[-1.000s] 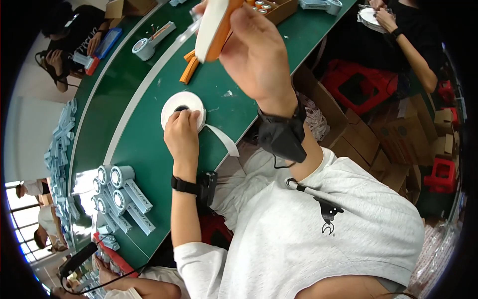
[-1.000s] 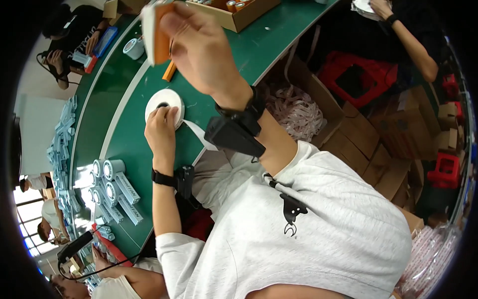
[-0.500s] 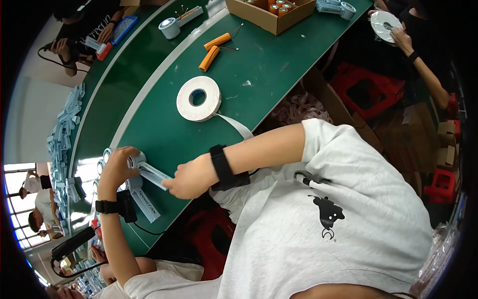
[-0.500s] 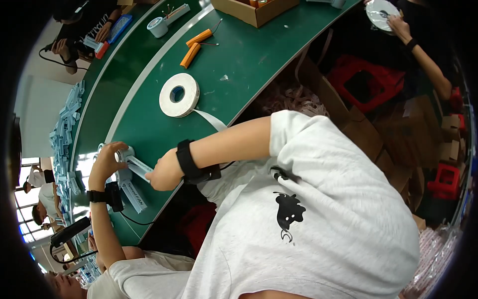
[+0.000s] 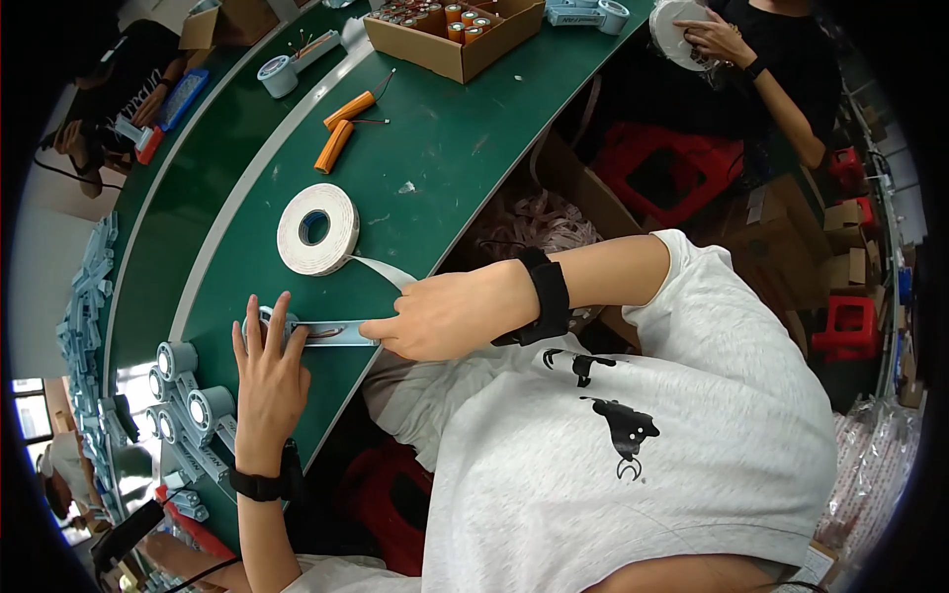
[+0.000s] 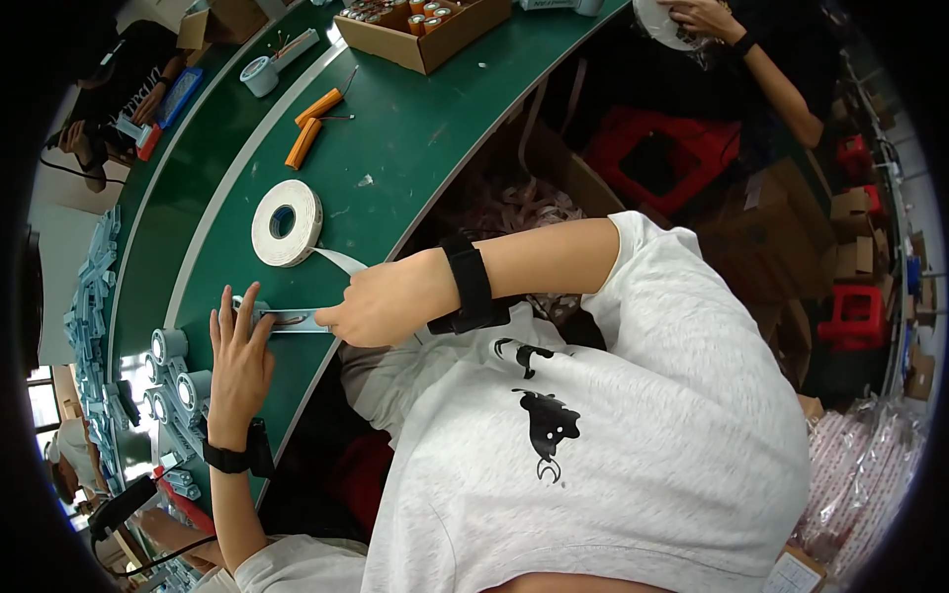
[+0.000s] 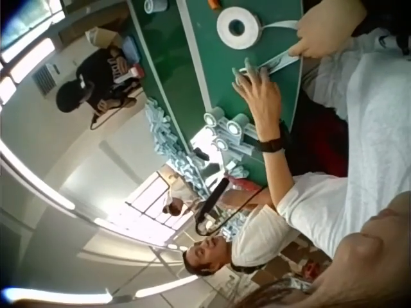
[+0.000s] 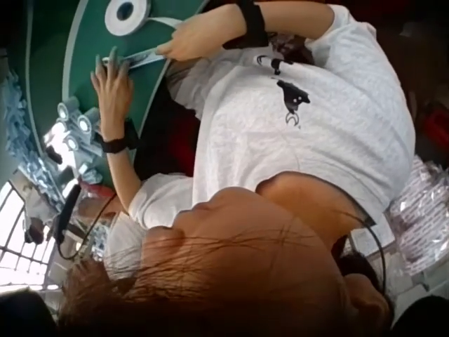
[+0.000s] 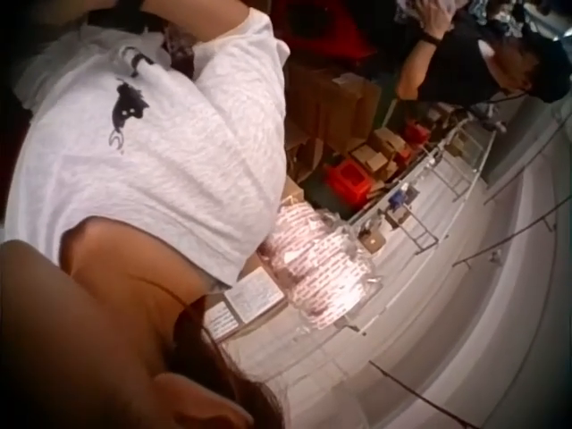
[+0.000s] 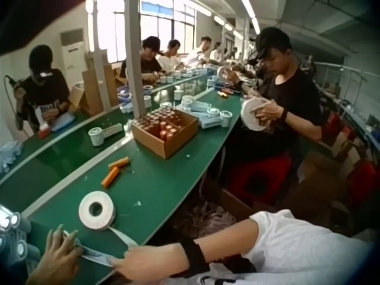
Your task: Assembling electronic components by applying adhesive tape and fitting them into plastic housings on a factory assembly line.
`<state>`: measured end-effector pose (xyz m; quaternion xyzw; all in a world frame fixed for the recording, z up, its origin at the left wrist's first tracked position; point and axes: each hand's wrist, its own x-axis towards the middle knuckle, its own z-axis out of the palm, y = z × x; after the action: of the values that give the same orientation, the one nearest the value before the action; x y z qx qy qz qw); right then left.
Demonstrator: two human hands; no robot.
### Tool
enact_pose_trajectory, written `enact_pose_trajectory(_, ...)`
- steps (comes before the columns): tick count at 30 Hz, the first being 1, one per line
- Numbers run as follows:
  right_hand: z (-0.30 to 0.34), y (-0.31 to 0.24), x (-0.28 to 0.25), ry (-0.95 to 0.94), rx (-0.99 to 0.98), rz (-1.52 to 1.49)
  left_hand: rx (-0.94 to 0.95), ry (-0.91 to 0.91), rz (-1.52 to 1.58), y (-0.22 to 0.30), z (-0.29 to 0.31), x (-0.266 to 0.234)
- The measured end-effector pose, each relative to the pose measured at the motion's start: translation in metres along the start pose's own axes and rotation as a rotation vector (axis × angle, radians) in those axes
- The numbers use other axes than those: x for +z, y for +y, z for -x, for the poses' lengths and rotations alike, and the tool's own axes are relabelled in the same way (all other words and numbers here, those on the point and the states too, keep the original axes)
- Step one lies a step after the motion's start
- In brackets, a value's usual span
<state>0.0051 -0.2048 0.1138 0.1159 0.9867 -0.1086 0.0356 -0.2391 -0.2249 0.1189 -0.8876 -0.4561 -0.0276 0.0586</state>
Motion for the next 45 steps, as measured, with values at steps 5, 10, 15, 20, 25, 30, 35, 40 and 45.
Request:
enact_pose_trajectory(5, 0.0, 0.017, -0.004, 0.417, -0.112, -0.841, -0.129, 0.063, 0.407, -0.005, 0.0, 0.009)
enact_pose_trajectory(10, -0.022, 0.025, -0.01, 0.854, -0.165, -0.899, -0.183, 0.175, 0.404, 0.003, 0.003, 0.018)
enact_pose_trajectory(15, -0.041, 0.025, 0.005, 0.803, 0.033, -0.911, -0.164, 0.194, 0.354, 0.006, -0.003, 0.015)
enact_pose_trajectory(20, -0.05, 0.017, 0.03, 0.902, 0.051, -0.678, -0.168, 0.228, 0.33, 0.007, -0.002, 0.017)
enact_pose_trajectory(25, -0.052, 0.013, 0.019, 0.782, 0.069, -0.46, -0.184, 0.26, 0.467, 0.002, 0.003, 0.019)
enact_pose_trajectory(30, -0.078, 0.035, 0.012, 0.479, 0.057, -0.392, -0.264, 0.288, 0.736, -0.004, 0.012, 0.019)
enact_pose_trajectory(35, -0.099, 0.034, 0.026, 0.353, 0.152, -0.621, -0.26, 0.302, 0.921, -0.007, 0.018, 0.025)
enact_pose_trajectory(40, -0.076, 0.038, 0.03, 0.545, 0.339, -1.209, -0.349, 0.339, 1.025, 0.001, 0.004, 0.011)
enact_pose_trajectory(45, -0.077, 0.034, 0.031, 0.657, 0.316, -1.017, -0.412, -0.046, 0.589, -0.006, -0.01, -0.01)
